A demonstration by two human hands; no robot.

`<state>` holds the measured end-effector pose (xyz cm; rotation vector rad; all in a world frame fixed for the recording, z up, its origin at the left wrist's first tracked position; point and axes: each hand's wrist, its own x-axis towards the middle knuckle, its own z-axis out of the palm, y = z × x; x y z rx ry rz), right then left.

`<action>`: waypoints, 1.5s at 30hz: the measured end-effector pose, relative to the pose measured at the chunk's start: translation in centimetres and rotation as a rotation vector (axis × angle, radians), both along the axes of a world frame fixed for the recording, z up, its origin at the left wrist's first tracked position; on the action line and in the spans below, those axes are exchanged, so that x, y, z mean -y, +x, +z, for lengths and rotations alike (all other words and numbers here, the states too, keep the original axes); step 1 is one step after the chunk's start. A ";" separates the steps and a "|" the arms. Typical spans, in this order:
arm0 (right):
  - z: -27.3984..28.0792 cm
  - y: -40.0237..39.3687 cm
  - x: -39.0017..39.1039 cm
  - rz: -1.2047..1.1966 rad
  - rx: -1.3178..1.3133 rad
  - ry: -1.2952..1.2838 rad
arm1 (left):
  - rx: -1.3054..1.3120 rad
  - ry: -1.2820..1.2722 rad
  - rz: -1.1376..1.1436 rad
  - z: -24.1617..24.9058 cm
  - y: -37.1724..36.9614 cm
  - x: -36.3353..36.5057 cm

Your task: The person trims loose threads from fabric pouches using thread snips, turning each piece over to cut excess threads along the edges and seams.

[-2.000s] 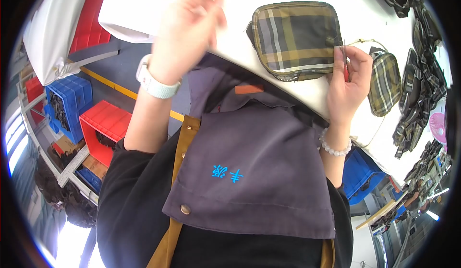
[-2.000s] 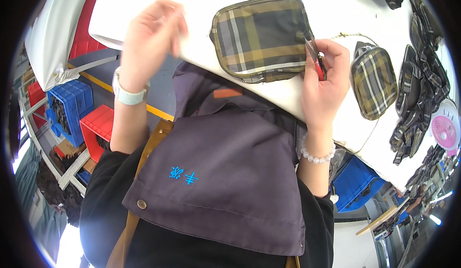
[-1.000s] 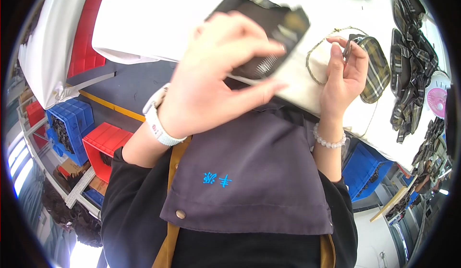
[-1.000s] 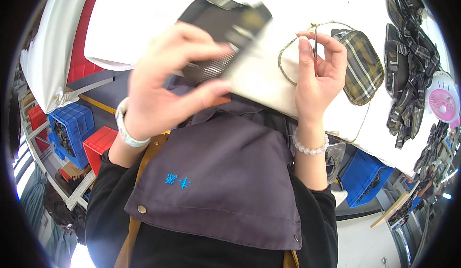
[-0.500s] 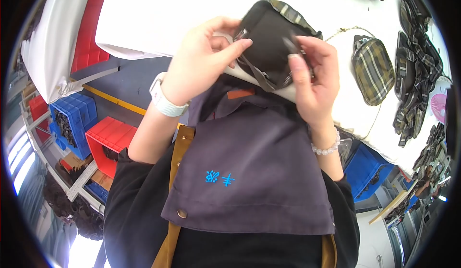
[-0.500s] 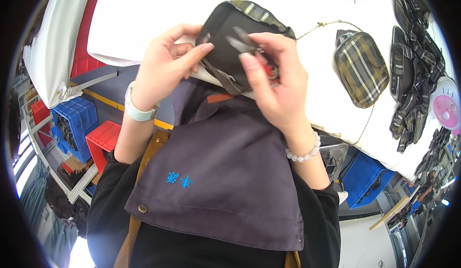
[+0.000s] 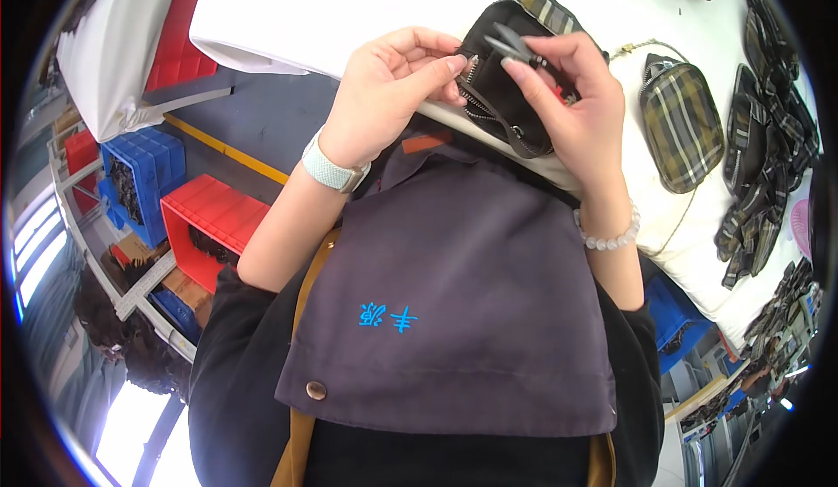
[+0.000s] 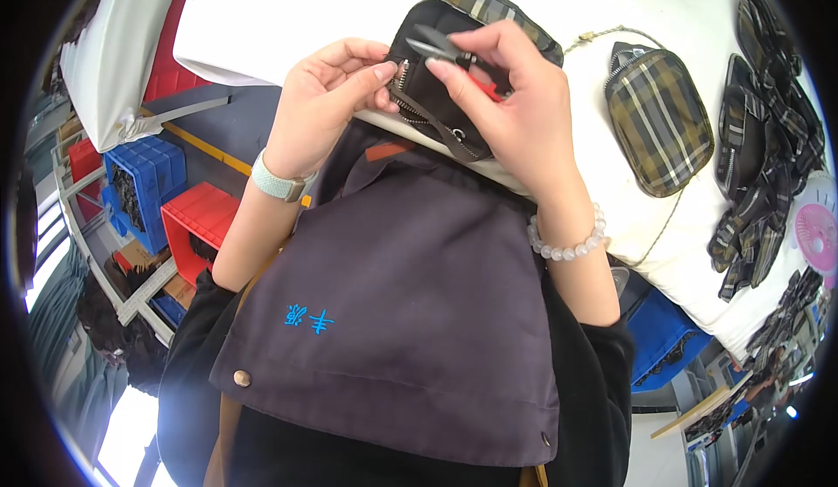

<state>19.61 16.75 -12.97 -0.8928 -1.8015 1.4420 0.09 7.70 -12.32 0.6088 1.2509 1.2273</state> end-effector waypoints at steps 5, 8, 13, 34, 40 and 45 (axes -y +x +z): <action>-0.6 -0.1 0.3 0.048 0.068 0.140 | 0.019 0.008 -0.003 0.0 -0.3 -0.3; -0.6 -0.4 0.1 0.040 0.076 0.206 | 0.067 0.000 -0.011 0.0 -0.6 -0.3; -0.6 -1.1 -0.1 0.027 0.096 0.211 | 0.102 -0.010 -0.008 0.3 -0.7 -0.4; 0.1 -0.4 -2.1 0.170 0.039 0.023 | 0.092 -0.033 -0.025 0.5 -0.6 -0.7; 0.0 -0.4 -2.2 0.190 0.115 0.075 | 0.087 -0.043 -0.037 0.5 -0.6 -0.8; 0.1 -0.3 -2.4 0.265 0.159 0.201 | 0.065 -0.013 -0.016 0.6 -0.3 -0.7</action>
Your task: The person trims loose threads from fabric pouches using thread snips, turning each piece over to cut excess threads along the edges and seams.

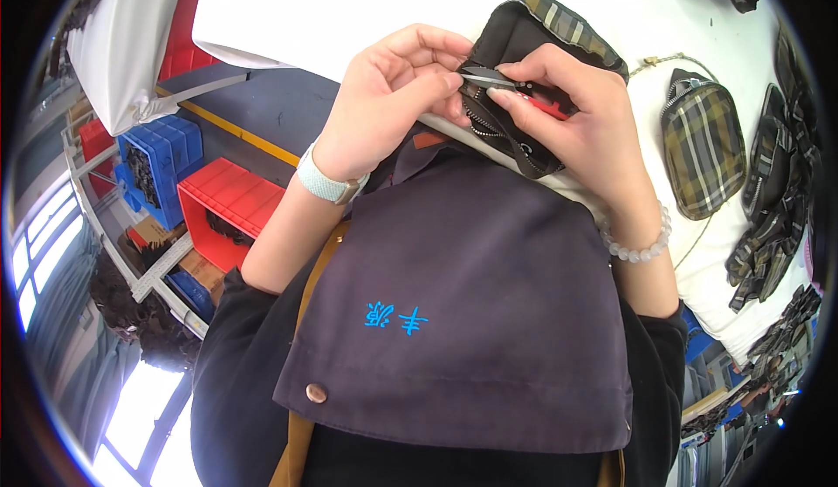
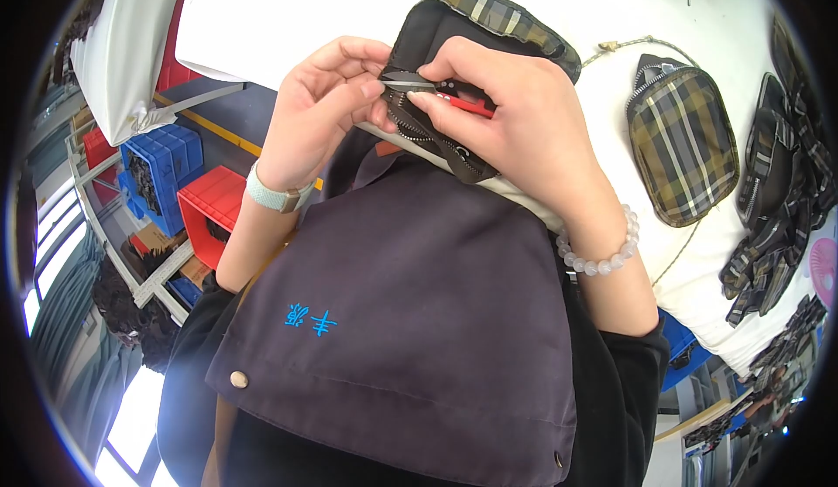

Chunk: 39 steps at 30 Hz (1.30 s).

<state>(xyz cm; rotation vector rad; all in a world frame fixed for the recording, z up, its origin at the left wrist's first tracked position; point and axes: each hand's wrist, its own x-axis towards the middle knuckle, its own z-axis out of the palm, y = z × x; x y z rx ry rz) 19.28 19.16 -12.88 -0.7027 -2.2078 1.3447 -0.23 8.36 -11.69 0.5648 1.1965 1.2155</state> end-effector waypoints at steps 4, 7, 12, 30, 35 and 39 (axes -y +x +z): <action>0.8 0.6 -0.2 -0.050 -0.019 -0.237 | 0.029 -0.009 0.018 0.5 0.4 -0.3; 0.3 0.4 0.0 -0.138 -0.080 -0.253 | -0.202 -0.055 0.026 0.6 1.3 -0.7; -0.5 0.3 0.3 -0.143 -0.058 -0.122 | -0.159 -0.061 0.020 -0.3 0.6 0.0; -0.5 -0.2 0.4 -0.101 -0.016 0.149 | -0.132 0.008 0.010 0.0 0.5 -0.3; -0.5 -0.3 0.4 -0.096 -0.014 0.179 | -0.143 0.008 0.025 -0.1 0.7 -0.2; -0.5 -0.3 0.4 -0.100 -0.020 0.208 | -0.140 0.013 0.030 -0.3 0.8 -0.2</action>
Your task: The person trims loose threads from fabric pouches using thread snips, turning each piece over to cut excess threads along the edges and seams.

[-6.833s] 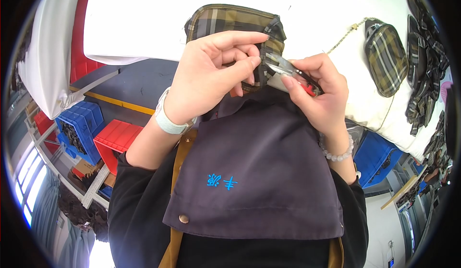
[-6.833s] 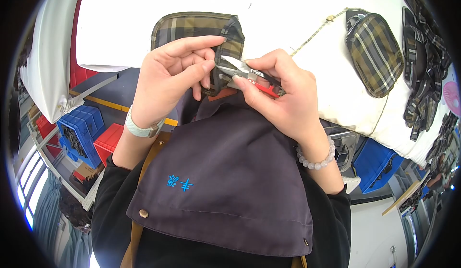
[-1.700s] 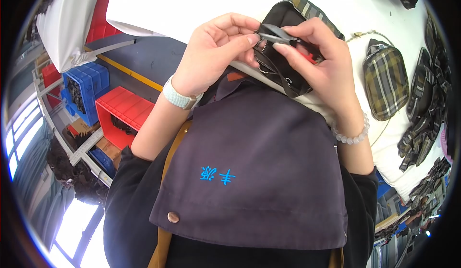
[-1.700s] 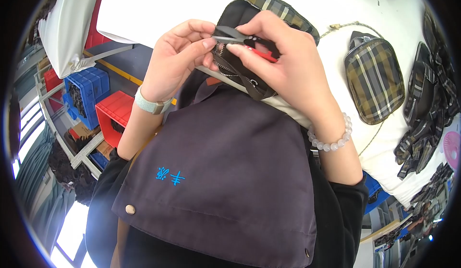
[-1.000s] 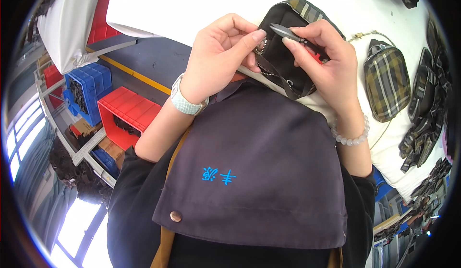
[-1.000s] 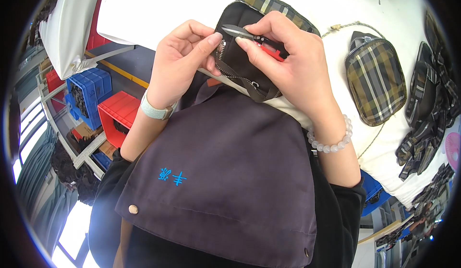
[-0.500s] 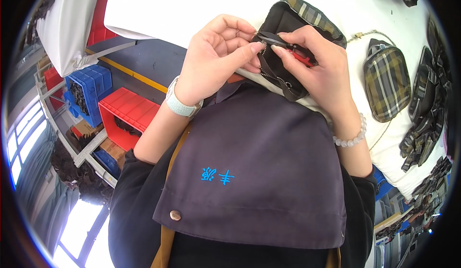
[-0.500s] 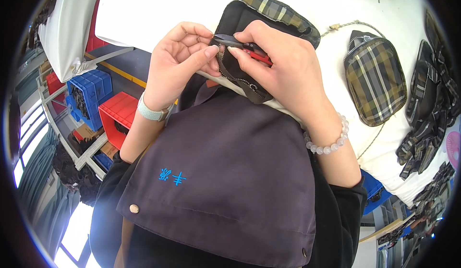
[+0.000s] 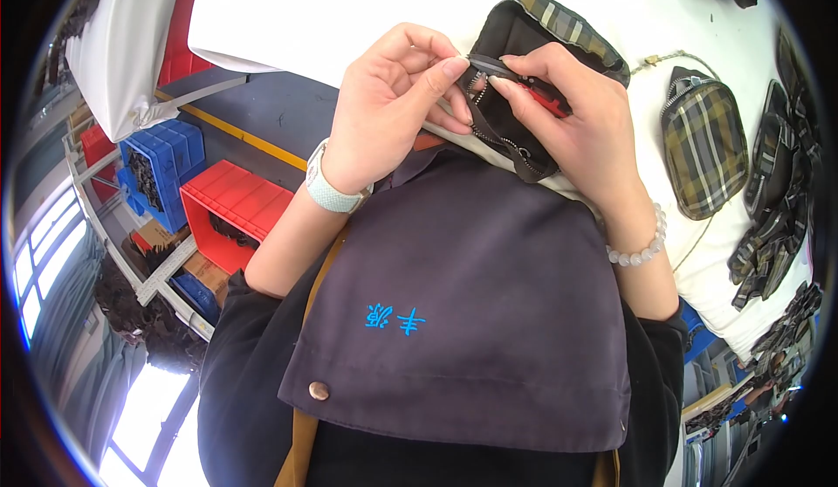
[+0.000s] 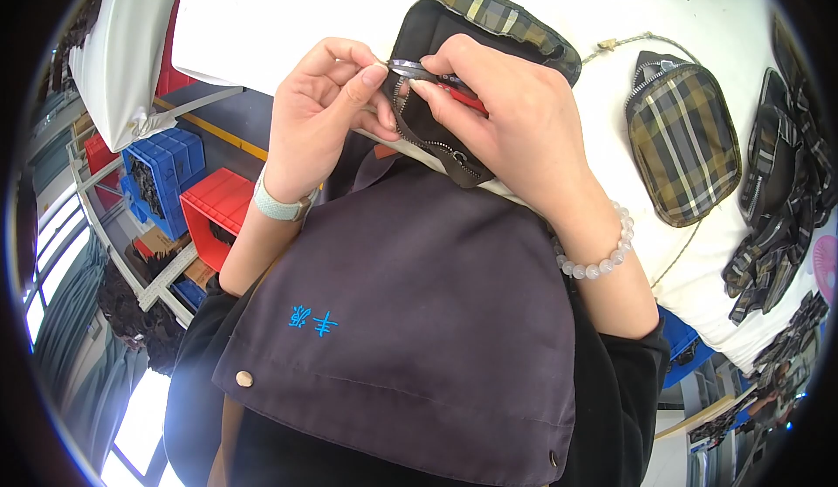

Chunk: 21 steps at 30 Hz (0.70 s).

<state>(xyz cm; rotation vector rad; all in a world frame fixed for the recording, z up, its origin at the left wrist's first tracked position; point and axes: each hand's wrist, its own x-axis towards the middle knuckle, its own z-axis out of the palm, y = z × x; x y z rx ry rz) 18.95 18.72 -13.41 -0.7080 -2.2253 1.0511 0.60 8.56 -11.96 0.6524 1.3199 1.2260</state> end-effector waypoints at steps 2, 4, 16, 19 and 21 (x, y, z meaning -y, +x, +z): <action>0.0 0.0 0.0 -0.001 0.003 0.008 | -0.008 0.000 -0.006 0.0 0.0 0.0; -0.1 -0.1 0.0 -0.001 0.006 0.006 | -0.016 0.000 -0.012 0.0 0.0 0.0; -0.1 0.5 -0.3 0.035 -0.021 -0.136 | 0.014 -0.128 -0.084 0.9 -0.9 -0.4; -0.1 0.4 -0.2 0.041 -0.014 -0.140 | 0.069 -0.124 -0.068 0.7 -1.0 -0.3; -0.1 0.4 -0.3 0.047 -0.014 -0.135 | 0.074 -0.119 -0.076 0.6 -1.0 -0.2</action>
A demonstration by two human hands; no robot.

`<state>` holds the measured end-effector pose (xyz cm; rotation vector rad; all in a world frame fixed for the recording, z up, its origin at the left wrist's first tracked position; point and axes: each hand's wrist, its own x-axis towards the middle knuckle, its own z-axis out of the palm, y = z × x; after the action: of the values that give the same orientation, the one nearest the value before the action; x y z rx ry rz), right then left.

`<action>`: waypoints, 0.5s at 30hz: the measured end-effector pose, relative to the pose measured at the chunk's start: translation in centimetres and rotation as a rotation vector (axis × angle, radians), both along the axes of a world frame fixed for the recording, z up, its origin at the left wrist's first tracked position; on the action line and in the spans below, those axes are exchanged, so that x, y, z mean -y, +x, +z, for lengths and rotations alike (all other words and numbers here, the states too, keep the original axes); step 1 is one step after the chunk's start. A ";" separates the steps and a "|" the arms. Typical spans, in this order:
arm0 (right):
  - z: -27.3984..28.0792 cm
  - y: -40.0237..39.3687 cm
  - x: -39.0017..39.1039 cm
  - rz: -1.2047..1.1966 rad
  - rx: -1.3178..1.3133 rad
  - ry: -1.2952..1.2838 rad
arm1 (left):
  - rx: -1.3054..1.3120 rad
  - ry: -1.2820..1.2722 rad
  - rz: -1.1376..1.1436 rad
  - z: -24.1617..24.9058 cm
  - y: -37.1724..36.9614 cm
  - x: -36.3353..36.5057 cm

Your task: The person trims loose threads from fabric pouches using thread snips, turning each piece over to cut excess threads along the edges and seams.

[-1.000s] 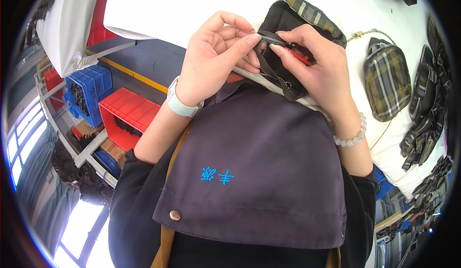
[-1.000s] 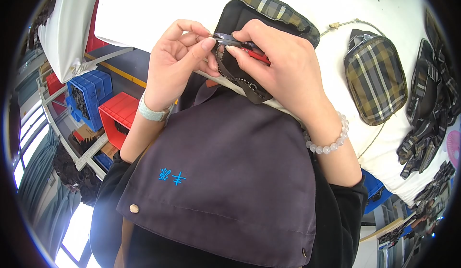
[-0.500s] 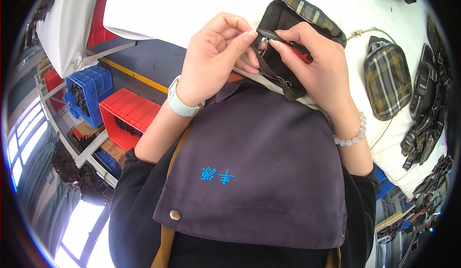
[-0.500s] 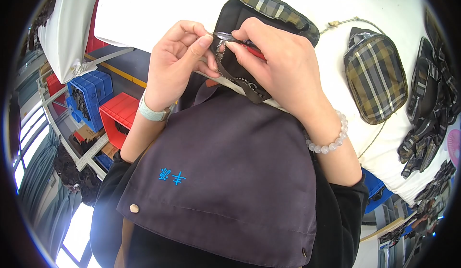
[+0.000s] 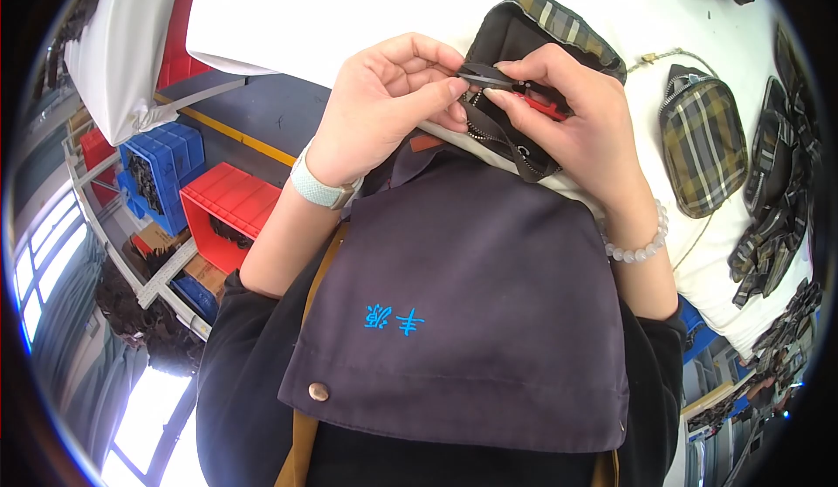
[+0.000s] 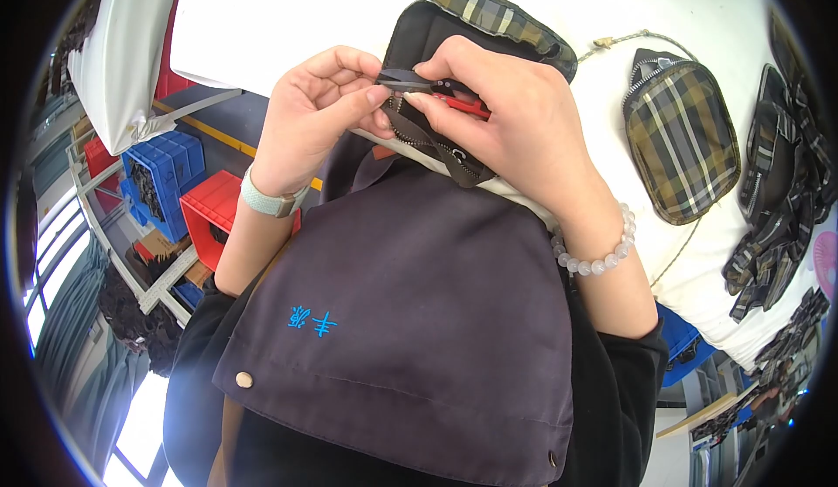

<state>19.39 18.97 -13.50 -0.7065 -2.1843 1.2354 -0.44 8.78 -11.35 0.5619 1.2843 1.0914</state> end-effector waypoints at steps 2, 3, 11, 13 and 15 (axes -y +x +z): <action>0.1 0.0 0.0 0.008 -0.001 0.006 | 0.022 0.009 0.005 -0.1 0.0 0.0; 0.1 0.0 0.0 0.004 0.012 0.004 | 0.043 0.018 0.010 -0.1 0.0 0.0; 1.1 0.2 -0.1 -0.044 -0.145 -0.578 | -0.042 0.095 -0.004 0.0 0.4 0.3; 1.2 0.0 0.0 -0.083 -0.124 -0.517 | -0.121 0.155 -0.016 -0.6 1.1 0.4; 1.0 -0.2 0.0 -0.095 -0.022 -0.342 | -0.346 0.442 -0.045 -1.9 2.2 0.8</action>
<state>19.14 18.98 -12.47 -0.9154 -1.9165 1.5754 1.72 8.01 -13.24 1.1460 1.3179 1.2863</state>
